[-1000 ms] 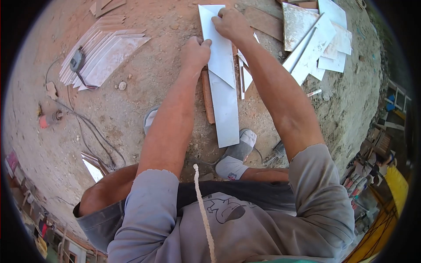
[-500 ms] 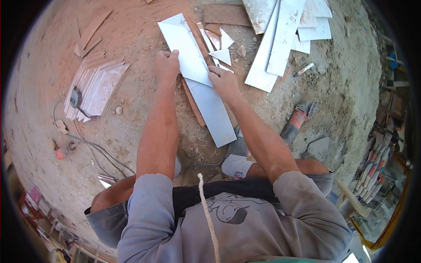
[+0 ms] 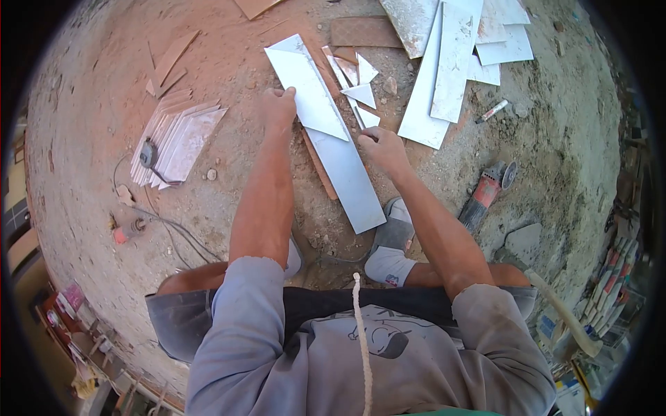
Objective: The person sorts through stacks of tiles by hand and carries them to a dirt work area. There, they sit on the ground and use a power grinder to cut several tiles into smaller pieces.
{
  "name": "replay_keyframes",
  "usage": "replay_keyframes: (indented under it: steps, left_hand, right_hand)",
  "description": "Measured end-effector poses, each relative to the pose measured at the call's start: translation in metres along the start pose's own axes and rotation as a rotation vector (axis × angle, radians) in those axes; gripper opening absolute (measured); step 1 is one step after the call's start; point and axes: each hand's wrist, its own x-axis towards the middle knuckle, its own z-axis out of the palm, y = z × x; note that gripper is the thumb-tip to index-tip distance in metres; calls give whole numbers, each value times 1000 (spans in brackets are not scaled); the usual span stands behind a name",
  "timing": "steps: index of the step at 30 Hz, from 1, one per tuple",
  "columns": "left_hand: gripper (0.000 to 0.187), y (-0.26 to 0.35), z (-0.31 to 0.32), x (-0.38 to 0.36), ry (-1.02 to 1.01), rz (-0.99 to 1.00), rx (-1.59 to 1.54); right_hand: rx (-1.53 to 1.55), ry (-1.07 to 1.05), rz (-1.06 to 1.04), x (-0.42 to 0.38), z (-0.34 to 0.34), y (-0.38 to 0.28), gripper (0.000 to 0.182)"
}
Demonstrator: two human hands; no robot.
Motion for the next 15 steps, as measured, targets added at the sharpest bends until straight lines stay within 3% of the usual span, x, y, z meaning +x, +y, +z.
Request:
replay_keyframes:
  steps: [9,10,12,14,15]
  left_hand:
    - [36,0,4,5,-37,-77,-98]
    - [36,-2,5,6,-53,-85,-110]
    - [36,-2,5,6,-57,-87,-116]
    - [37,0,4,4,-55,-92,-129]
    - [37,2,3,2,-55,-100,-131]
  right_hand:
    - [-272,-156,-12,-22,6,-2,42]
    - [-275,-153,-11,-23,-4,-4,42]
    - [-547,-376,-116,-25,-35,-10,43]
    - [-693,-455,-335,-28,-71,19,45]
    - [-736,-496,-274,-38,-94,9,45]
